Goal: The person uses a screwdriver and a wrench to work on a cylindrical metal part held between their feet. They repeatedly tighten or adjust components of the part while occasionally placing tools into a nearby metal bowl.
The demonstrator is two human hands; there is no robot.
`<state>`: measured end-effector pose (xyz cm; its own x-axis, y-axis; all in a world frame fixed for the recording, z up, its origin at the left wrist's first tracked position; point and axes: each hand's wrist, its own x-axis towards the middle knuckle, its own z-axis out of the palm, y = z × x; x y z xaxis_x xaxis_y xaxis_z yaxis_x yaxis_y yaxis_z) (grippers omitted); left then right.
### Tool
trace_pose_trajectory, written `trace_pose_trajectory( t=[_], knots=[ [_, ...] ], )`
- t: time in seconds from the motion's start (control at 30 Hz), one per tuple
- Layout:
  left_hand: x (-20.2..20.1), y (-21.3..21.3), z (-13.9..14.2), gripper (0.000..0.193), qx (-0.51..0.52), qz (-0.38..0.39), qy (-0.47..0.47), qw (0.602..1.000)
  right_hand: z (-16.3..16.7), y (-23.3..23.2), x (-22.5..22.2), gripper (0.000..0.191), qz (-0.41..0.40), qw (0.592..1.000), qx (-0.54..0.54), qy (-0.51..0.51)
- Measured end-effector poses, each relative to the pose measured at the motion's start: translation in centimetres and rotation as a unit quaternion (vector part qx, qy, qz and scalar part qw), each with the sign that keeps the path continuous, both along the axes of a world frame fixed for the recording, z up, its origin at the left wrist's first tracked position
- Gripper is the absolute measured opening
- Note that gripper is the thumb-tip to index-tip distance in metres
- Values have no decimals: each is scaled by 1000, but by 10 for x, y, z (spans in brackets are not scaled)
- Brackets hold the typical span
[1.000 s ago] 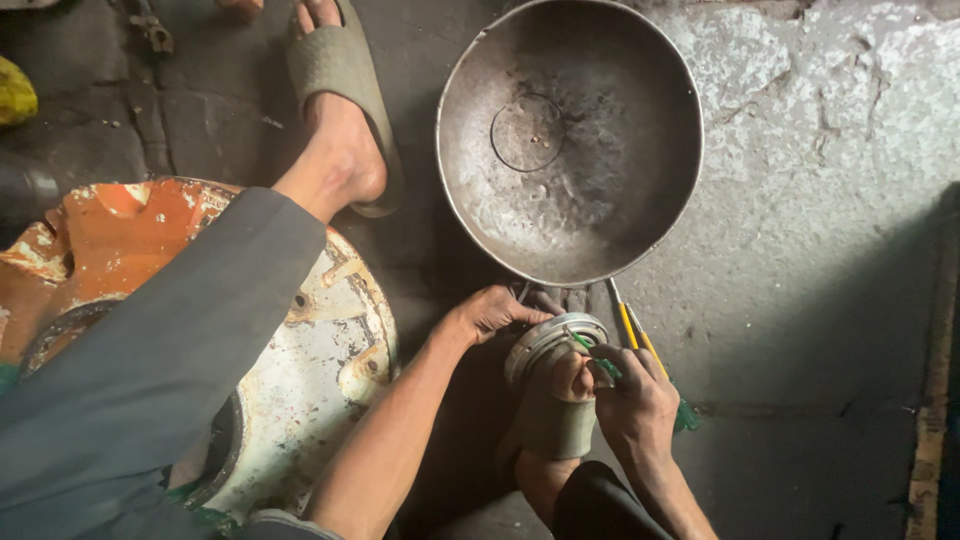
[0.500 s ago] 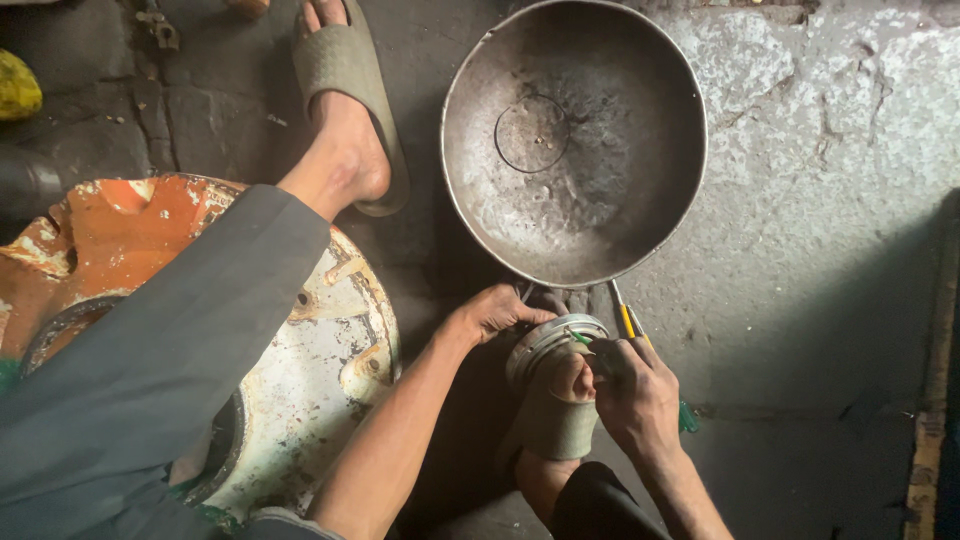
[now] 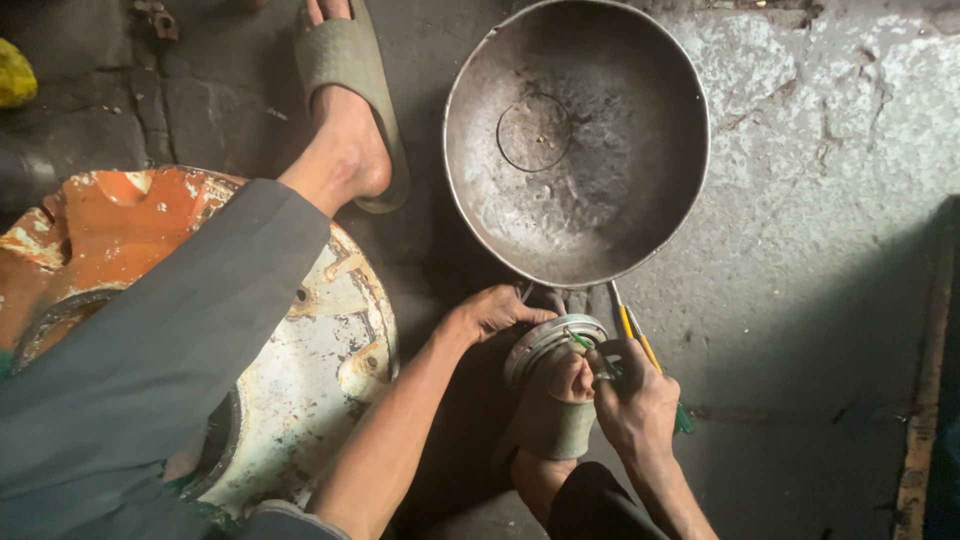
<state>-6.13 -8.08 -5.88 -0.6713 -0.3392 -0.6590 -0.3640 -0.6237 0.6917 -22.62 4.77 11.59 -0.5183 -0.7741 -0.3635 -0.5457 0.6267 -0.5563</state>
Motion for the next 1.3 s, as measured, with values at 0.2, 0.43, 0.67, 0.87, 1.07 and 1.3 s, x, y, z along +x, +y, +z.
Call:
trace_pose_trajectory(
  t=[0.2,0.43,0.67,0.87,1.07,1.3],
  knots=[
    [0,6,19,18,61,75,140,985,3,8,6,21,141,982,-31,119],
    [6,9,17,17,17,88,184,979,4,-7,-6,36,314,932,16,182],
    [13,9,8,18,12,74,145,987,-12,2,-2,23,325,926,-22,189],
    [17,9,4,20,18,84,200,976,-11,-14,2,42,-138,929,192,-286],
    [22,4,5,19,17,65,178,982,-1,-14,21,32,198,969,56,136],
    [25,4,1,26,42,77,151,985,-21,-15,6,47,-188,919,195,-286]
  ],
)
